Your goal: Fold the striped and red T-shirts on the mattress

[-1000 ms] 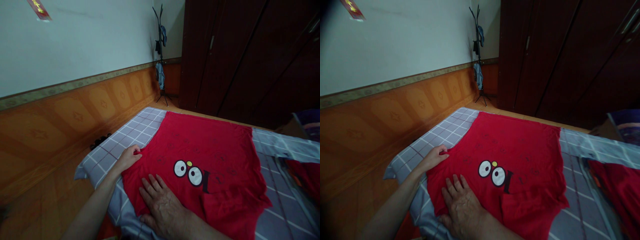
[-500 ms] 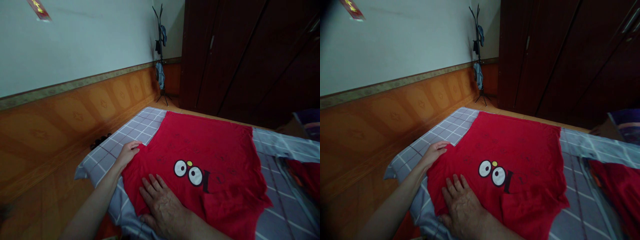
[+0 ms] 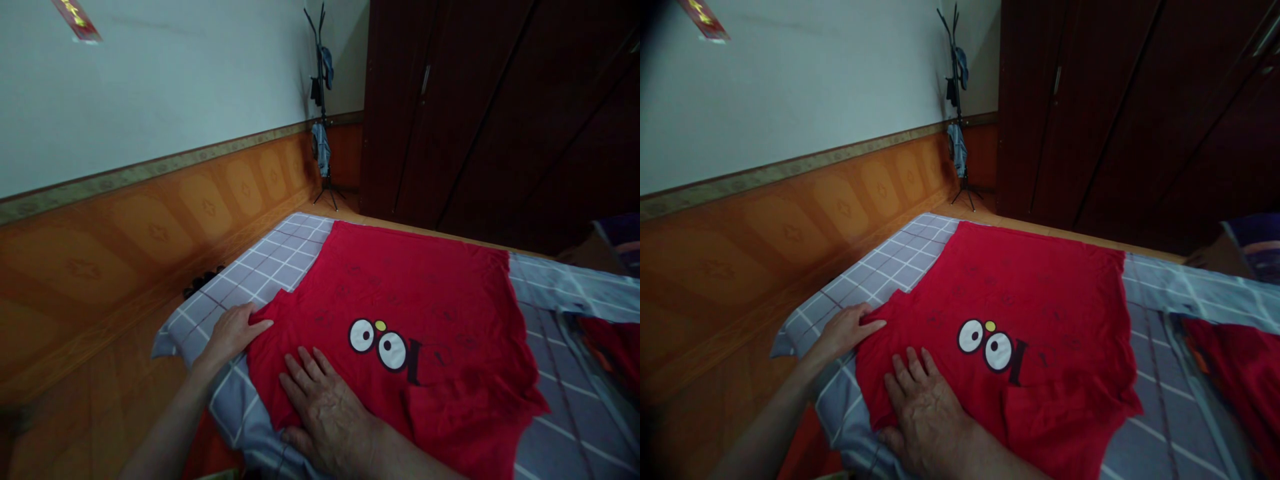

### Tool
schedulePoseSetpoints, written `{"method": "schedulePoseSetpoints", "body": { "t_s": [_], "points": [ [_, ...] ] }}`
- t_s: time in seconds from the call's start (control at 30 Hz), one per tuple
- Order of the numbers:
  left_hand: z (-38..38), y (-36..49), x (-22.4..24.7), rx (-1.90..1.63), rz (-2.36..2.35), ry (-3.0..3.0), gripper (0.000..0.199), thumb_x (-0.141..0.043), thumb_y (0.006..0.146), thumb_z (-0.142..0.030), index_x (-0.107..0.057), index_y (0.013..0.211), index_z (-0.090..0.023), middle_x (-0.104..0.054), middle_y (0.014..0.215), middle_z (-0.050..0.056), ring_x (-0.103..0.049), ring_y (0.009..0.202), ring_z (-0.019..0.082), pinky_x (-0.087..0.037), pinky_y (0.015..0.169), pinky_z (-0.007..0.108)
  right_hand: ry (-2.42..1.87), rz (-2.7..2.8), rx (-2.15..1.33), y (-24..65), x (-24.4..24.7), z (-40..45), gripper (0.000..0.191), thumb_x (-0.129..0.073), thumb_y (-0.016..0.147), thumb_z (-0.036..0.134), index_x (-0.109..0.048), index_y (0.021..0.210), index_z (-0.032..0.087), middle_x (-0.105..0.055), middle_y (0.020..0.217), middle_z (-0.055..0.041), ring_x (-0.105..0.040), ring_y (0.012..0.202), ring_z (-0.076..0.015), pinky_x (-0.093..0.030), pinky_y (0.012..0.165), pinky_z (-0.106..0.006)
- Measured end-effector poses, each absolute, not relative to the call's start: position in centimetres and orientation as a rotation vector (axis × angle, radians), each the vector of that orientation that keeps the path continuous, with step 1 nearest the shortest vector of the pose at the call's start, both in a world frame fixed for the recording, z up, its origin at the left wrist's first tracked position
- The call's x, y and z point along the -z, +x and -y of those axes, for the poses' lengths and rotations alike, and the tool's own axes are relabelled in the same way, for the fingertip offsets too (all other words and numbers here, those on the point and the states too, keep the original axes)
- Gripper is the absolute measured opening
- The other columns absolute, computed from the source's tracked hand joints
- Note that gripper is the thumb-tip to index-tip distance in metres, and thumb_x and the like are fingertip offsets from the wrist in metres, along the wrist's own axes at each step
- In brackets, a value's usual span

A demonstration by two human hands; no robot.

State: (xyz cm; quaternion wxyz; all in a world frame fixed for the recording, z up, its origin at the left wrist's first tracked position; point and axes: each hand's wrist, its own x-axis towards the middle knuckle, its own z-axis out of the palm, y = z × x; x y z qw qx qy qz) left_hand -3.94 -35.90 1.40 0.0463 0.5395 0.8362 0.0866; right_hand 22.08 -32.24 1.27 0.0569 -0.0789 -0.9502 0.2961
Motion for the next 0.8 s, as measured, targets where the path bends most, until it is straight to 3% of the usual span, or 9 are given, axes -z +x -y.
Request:
{"method": "schedulePoseSetpoints", "body": {
  "t_s": [0.13, 0.3, 0.5, 0.67, 0.8],
  "points": [
    [36.5, -4.4, -1.5, -0.427, -2.426, 1.63, 0.031, -0.054, 0.077, -0.048, -0.049, 0.064, -0.02, -0.055, 0.066, -0.001, -0.054, 0.067, 0.019, -0.038, 0.064, 0.028, -0.224, 2.869, -0.905, 22.2, -1.3, 32.2, 0.066, -0.031, 0.093, 0.056, -0.034, 0.143, 0.012, -0.022, 0.151, -0.0151, -0.012, 0.14, -0.0316, -0.01, 0.114, -0.049],
    [36.1, -4.1, -2.9, -0.839, -2.287, 1.459, 0.023, -0.055, 0.076, -0.041, -0.05, 0.07, -0.02, -0.053, 0.063, -0.004, -0.051, 0.062, 0.015, -0.038, 0.058, 0.025, -0.198, 2.872, -0.892, 22.2, -1.4, 32.2, 0.066, -0.03, 0.094, 0.056, -0.035, 0.142, 0.011, -0.024, 0.151, -0.0153, -0.014, 0.139, -0.0321, -0.01, 0.114, -0.05],
    [34.4, 1.0, -5.1, -1.042, -2.024, 1.521, 0.012, -0.058, 0.076, -0.028, -0.06, 0.084, -0.019, -0.064, 0.081, 0.0, -0.059, 0.078, 0.016, -0.044, 0.075, 0.027, -0.177, 2.873, -0.705, 22.0, -1.2, 32.3, 0.059, -0.034, 0.094, 0.05, -0.043, 0.136, 0.01, -0.036, 0.145, -0.0176, -0.025, 0.136, -0.0333, -0.018, 0.112, -0.049],
    [34.1, 4.1, -4.5, -0.899, -1.575, 1.423, 0.035, -0.057, 0.08, -0.028, -0.057, 0.113, -0.019, -0.064, 0.096, 0.004, -0.062, 0.078, 0.014, -0.049, 0.071, 0.027, -0.14, 2.852, -0.512, 21.7, -0.8, 32.5, 0.043, -0.042, 0.092, 0.043, -0.057, 0.116, 0.011, -0.057, 0.122, -0.0148, -0.048, 0.116, -0.0287, -0.034, 0.104, -0.044],
    [34.6, 2.7, -3.8, -1.026, -1.622, 1.368, 0.034, -0.049, 0.086, -0.032, -0.054, 0.117, -0.017, -0.064, 0.101, 0.007, -0.064, 0.085, 0.016, -0.049, 0.076, 0.028, -0.145, 2.788, -0.476, 21.8, -0.9, 32.7, 0.033, -0.046, 0.09, 0.037, -0.057, 0.112, 0.014, -0.059, 0.116, -0.0116, -0.051, 0.108, -0.0258, -0.039, 0.098, -0.041]
  ]
}}
